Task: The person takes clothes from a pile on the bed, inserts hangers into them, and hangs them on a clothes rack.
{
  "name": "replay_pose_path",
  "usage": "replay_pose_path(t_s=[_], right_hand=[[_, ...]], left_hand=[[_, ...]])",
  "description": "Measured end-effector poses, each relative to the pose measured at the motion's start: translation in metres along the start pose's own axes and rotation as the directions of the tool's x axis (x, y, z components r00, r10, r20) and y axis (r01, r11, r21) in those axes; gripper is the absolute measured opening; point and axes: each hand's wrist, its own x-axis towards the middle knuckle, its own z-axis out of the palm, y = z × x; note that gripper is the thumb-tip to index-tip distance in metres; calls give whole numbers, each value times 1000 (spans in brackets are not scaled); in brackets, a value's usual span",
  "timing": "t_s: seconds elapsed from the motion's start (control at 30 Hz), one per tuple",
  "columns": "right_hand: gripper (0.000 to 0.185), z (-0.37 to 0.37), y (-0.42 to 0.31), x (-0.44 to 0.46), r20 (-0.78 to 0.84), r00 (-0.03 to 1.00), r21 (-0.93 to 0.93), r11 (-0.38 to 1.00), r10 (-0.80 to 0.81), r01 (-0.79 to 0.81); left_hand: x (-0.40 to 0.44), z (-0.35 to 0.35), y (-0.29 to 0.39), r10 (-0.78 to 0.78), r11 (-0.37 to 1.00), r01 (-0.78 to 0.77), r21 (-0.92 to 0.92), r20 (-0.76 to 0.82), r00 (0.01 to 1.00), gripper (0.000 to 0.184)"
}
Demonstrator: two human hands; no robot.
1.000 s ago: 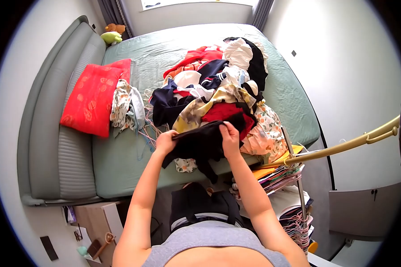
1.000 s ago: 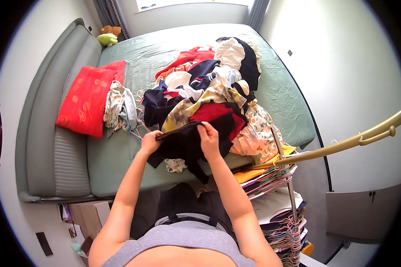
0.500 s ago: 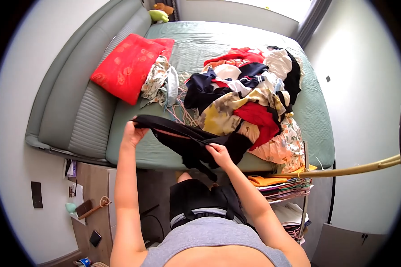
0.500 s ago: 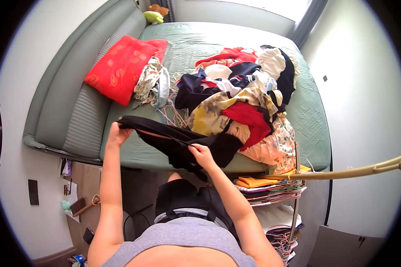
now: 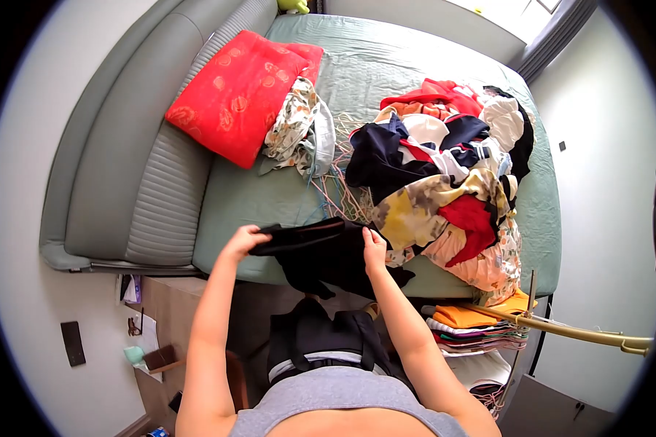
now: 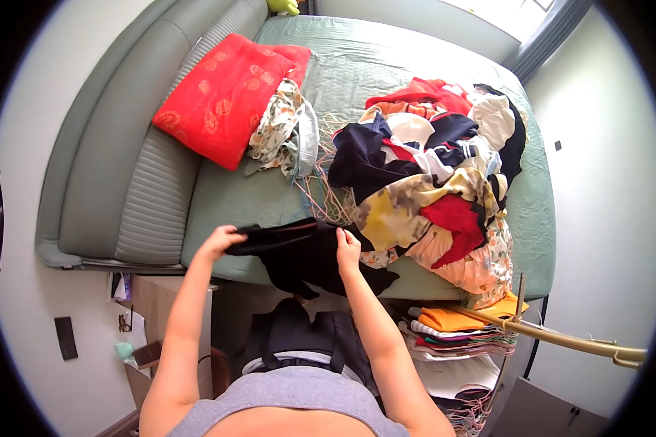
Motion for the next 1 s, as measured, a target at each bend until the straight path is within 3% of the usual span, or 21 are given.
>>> replay_pose_path(t_s=[0.03, 0.1, 0.13, 0.17, 0.23, 0.27, 0.3, 0.33, 0.4, 0.43, 0.5, 0.63, 0.73, 0.83, 0.87, 0.9, 0.97, 1.0], right_hand=[[25, 5, 10, 9, -28, 1000, -43, 999, 0, -1], [26, 11, 35, 25, -44, 999, -176, 984, -11, 3], [27, 6, 57, 35, -3, 1000, -368, 930, 12, -13], [31, -3, 86, 45, 52, 983, -478, 869, 177, -131], [33, 7, 95, 44, 29, 916, -580, 753, 399, -310], [31, 11, 96, 49, 20, 869, -512, 752, 494, -416], [29, 14, 101, 58, 6, 872, -463, 774, 490, -432], [28, 16, 106, 69, -6, 873, -414, 794, 487, -446], [23, 21, 123, 98, -7, 903, -377, 835, 430, -400], [24, 23, 132, 117, -6, 913, -462, 809, 407, -364], [30, 29, 148, 148, -49, 982, -680, 714, 183, -167], [46, 46, 162, 197, -96, 978, -894, 416, 184, -166], [47, 54, 170, 212, 20, 985, -921, 387, 171, -49], [41, 65, 160, 220, 50, 954, -920, 385, 296, -71], [33, 68, 159, 221, 157, 934, -855, 517, 322, -35], [26, 73, 170, 219, 239, 942, -756, 654, 235, 29], [22, 85, 183, 216, 225, 950, -490, 868, 218, -82], [23, 98, 147, 200, 221, 945, -401, 906, 242, -138]], left_hand=[[-5, 4, 6, -7, 962, -2, 272, 29, 1000, 22], [21, 0, -14, -31, 888, -19, 460, 101, 994, 22], [29, -1, -16, -12, 960, -6, 281, 64, 998, 20], [36, -1, -16, 0, 996, -2, 93, 22, 1000, 19], [46, 1, -6, -1, 962, -4, -274, -21, 1000, 17], [47, 2, 2, -4, 897, -7, -443, -22, 1000, 17], [52, 1, 7, -7, 802, -10, -598, -26, 1000, 18], [63, -5, 4, -89, 711, 127, -692, 91, 992, 22], [75, 2, 7, -60, 622, 119, -774, 105, 993, 25], [78, 7, 9, -45, 574, 113, -811, 107, 993, 26], [88, 13, 7, -47, 564, 134, -815, 131, 990, 35], [98, 18, 1, -88, 565, 112, -817, 75, 993, 35], [101, 16, -6, -125, 565, 120, -816, 58, 990, 35], [101, 15, -8, -150, 555, 125, -822, 50, 987, 35], [100, 15, -10, -148, 551, 120, -826, 45, 988, 35], [100, 16, -10, -145, 545, 115, -830, 41, 989, 35], [100, 17, -11, -140, 520, 104, -848, 35, 990, 36], [99, 17, -11, -134, 509, 95, -855, 30, 991, 37]])
